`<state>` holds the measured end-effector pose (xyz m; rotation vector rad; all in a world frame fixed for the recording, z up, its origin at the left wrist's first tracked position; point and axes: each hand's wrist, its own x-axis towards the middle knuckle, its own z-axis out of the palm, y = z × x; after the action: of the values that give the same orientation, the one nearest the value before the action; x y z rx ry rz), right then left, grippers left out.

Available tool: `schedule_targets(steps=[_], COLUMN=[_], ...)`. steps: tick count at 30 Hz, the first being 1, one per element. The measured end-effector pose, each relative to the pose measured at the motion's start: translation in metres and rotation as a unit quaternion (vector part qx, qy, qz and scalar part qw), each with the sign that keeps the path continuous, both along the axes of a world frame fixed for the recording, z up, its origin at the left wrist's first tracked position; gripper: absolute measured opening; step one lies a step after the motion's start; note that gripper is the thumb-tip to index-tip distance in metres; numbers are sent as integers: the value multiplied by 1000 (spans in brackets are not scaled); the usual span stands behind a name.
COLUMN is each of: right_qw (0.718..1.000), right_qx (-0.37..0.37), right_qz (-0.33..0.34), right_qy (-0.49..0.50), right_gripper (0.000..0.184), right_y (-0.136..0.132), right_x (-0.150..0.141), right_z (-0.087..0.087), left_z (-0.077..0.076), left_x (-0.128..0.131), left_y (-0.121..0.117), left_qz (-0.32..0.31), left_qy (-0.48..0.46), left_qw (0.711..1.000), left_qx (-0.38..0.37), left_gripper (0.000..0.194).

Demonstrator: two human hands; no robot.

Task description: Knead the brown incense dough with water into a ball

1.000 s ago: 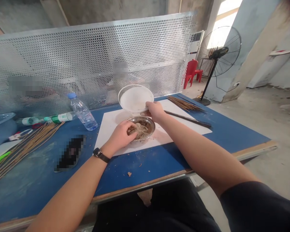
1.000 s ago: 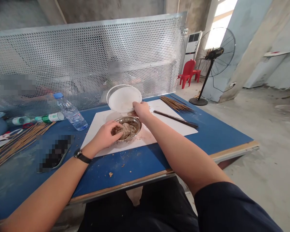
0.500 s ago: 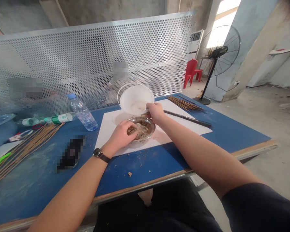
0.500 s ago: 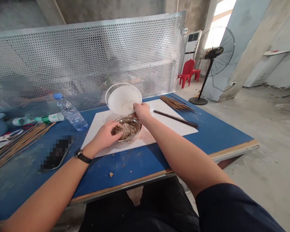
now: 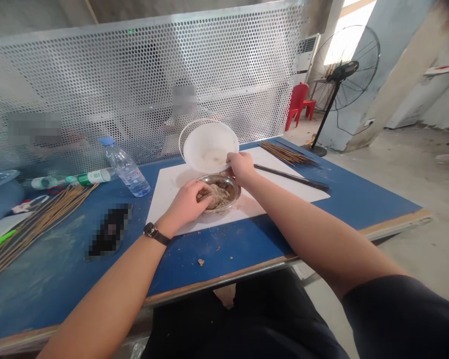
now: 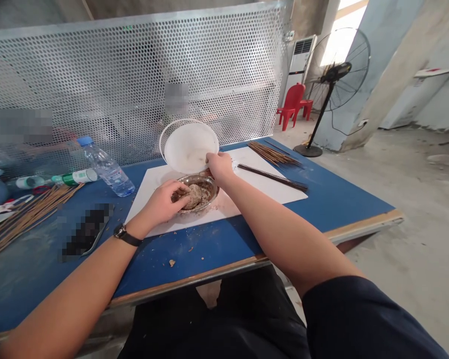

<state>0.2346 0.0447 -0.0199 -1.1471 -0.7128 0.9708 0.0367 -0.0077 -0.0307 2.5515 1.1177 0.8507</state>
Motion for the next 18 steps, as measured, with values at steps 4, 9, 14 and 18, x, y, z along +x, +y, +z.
schedule_targets(steps=[4, 9, 14, 18], right_qw=[1000, 1000, 1000, 1000], right_qx=[5, 4, 9, 12], right_qz=[-1, -4, -2, 0], right_qy=[-4, -12, -24, -25], right_gripper=[14, 14, 13, 12], right_y=[0, 2, 0, -1], right_x=[0, 1, 0, -1], right_z=[0, -3, -2, -2], left_z=[0, 1, 3, 1], left_x=[0, 0, 0, 0], left_y=[0, 0, -1, -1], left_qz=[-1, -2, 4, 3], left_qy=[4, 4, 6, 5], left_qw=[1000, 1000, 1000, 1000], left_qx=[-1, 2, -11, -10], left_gripper=[12, 11, 11, 11])
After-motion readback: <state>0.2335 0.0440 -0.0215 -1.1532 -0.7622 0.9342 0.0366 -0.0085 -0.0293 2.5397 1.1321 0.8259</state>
